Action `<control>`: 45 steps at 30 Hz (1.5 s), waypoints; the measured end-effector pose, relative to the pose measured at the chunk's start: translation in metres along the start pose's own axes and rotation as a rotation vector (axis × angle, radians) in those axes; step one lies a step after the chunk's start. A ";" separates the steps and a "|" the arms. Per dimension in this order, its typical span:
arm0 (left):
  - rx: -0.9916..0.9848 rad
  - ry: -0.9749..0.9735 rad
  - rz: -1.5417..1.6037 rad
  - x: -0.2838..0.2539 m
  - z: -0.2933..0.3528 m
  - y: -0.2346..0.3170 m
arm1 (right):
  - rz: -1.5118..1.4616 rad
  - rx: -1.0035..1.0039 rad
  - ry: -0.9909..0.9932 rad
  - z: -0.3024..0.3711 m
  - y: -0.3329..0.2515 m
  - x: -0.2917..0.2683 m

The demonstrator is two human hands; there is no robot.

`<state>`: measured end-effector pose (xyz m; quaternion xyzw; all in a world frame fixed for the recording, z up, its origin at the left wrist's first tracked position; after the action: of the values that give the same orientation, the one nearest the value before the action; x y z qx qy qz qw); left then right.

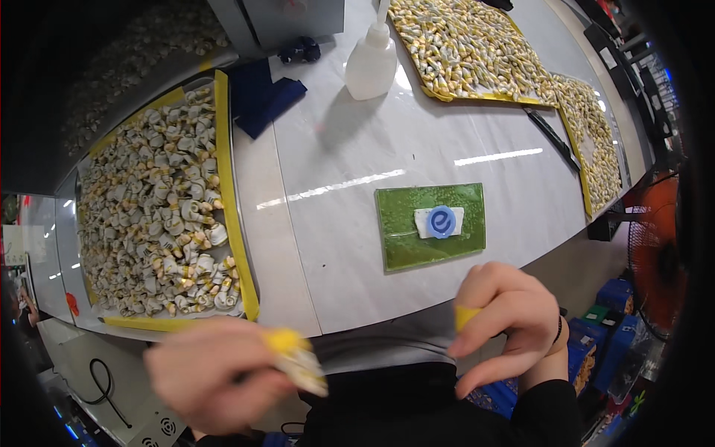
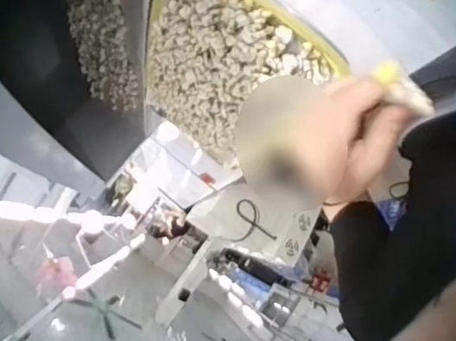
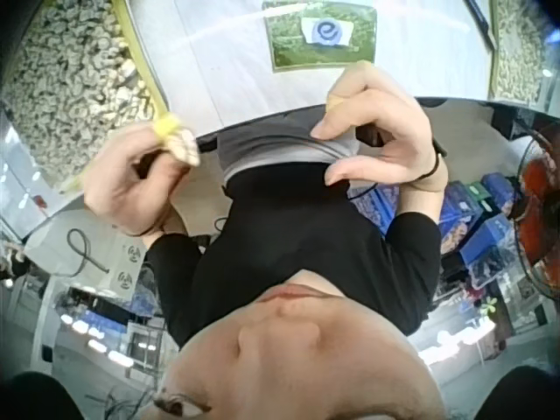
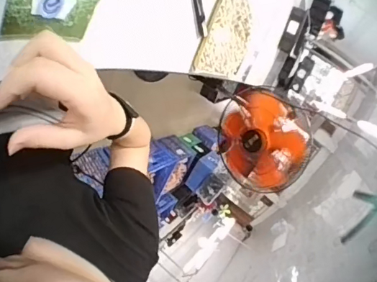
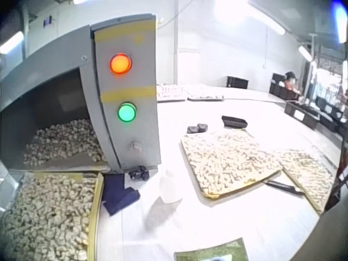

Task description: The person repeatedly picks up small, white, spiral-shaped objects from a tray and uses a yellow tool to apply a substance to them. The person then places the treated objects onto a green rectangular mat. This process is repeated continuously throughout the video.

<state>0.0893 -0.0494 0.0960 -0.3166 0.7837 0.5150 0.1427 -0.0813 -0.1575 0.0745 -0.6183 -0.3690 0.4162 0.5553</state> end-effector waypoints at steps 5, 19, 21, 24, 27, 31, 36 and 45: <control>-0.011 -0.317 -0.769 -0.052 -0.035 -0.043 | 0.069 0.058 0.327 0.029 0.019 -0.035; -0.149 -0.233 -1.069 -0.151 -0.180 -0.263 | 0.338 0.162 0.362 0.039 0.001 -0.044; -0.126 -0.247 -1.012 -0.155 -0.177 -0.271 | 0.409 0.186 0.329 0.033 0.002 -0.048; -0.101 -0.359 -1.175 -0.141 -0.174 -0.259 | 0.563 0.142 0.303 0.014 -0.008 -0.060; -0.156 -0.294 -1.154 -0.143 -0.168 -0.256 | 0.913 0.053 0.352 -0.013 -0.024 -0.084; 0.000 -0.277 -1.204 -0.136 -0.171 -0.251 | 1.088 0.025 0.401 -0.056 -0.013 -0.146; -0.027 -0.282 -1.177 -0.135 -0.163 -0.251 | 1.356 0.266 0.348 -0.095 0.038 -0.191; 0.127 -0.177 -1.077 -0.134 -0.157 -0.234 | 1.373 0.228 0.385 -0.094 0.044 -0.192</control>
<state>0.3573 -0.2066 0.0691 -0.6192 0.5254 0.3454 0.4704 -0.0677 -0.3745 0.0544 -0.7113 0.2529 0.5908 0.2848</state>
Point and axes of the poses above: each hand's wrist, its own z-axis away from the middle knuckle, its own x-axis out of the palm, y = z × x, the point moved 9 cm from there along -z, towards the middle knuckle, and after that the axes turned 11 degrees about x, right-handed, at the moved point
